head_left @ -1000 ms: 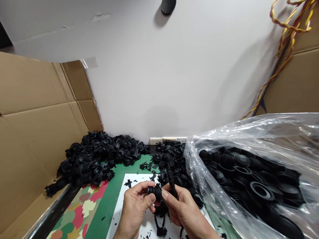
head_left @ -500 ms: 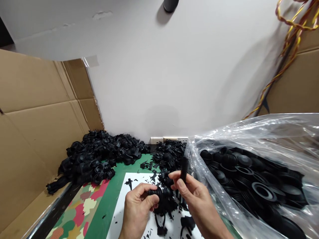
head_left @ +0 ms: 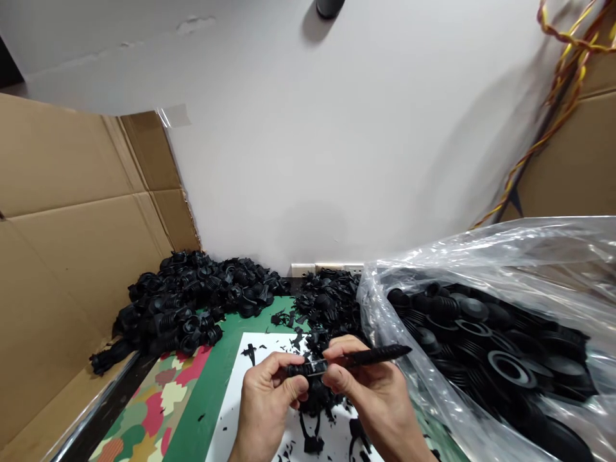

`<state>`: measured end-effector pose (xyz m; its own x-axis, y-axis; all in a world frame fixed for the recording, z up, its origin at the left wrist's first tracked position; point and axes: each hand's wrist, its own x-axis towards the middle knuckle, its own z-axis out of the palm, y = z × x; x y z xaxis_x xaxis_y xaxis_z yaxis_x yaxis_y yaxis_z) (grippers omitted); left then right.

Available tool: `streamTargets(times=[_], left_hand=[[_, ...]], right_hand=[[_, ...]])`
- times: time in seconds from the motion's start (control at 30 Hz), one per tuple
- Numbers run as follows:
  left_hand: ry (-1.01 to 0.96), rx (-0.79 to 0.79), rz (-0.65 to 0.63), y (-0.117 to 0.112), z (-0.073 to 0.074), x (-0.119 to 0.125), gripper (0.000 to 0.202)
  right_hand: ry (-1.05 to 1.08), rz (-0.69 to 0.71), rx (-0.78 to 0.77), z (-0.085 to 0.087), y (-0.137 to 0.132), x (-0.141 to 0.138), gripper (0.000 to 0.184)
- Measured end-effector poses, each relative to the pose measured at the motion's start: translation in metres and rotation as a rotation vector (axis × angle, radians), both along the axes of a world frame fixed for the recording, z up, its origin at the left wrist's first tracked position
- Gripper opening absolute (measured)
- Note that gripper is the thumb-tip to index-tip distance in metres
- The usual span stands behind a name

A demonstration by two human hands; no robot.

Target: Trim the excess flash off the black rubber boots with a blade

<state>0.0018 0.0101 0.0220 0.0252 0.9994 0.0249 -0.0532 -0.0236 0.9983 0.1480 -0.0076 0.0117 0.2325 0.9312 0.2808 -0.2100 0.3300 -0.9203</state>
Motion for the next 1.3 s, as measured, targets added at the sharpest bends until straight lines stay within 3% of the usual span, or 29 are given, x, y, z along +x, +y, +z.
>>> streamTargets(times=[0.2,0.47,0.57,0.7,0.87,0.93,1.0,1.13,1.3], left_hand=[[-0.016,0.008,-0.026,0.000,0.000,0.001,0.013],[-0.015,0.006,-0.031,-0.001,-0.002,0.002,0.013],[-0.015,-0.007,-0.013,-0.001,-0.004,0.003,0.014],[-0.001,-0.069,0.001,-0.002,-0.004,0.005,0.016],[-0.084,-0.001,-0.058,-0.006,-0.003,0.009,0.013],[-0.102,0.020,-0.074,-0.006,-0.003,0.010,0.013],[-0.111,0.003,-0.077,-0.004,-0.004,0.009,0.016],[-0.158,-0.024,-0.079,-0.001,-0.010,0.007,0.025],[-0.185,-0.011,-0.096,0.001,-0.017,0.004,0.030]], right_hand=[[-0.001,-0.009,-0.019,-0.008,-0.001,-0.002,0.016],[0.036,-0.009,-0.067,-0.006,0.000,-0.003,0.019],[-0.076,-0.026,0.044,-0.010,0.000,-0.004,0.014],[-0.327,-0.170,0.323,-0.014,-0.002,-0.008,0.003],[-0.614,-0.369,0.524,-0.008,0.004,0.003,0.009],[-0.599,-0.480,0.487,-0.007,0.008,0.012,0.007],[-0.508,-0.516,0.353,-0.007,0.011,0.018,0.005],[-0.284,-0.367,0.108,-0.009,0.010,0.017,0.015],[-0.163,-0.217,0.024,-0.006,0.006,0.012,0.024]])
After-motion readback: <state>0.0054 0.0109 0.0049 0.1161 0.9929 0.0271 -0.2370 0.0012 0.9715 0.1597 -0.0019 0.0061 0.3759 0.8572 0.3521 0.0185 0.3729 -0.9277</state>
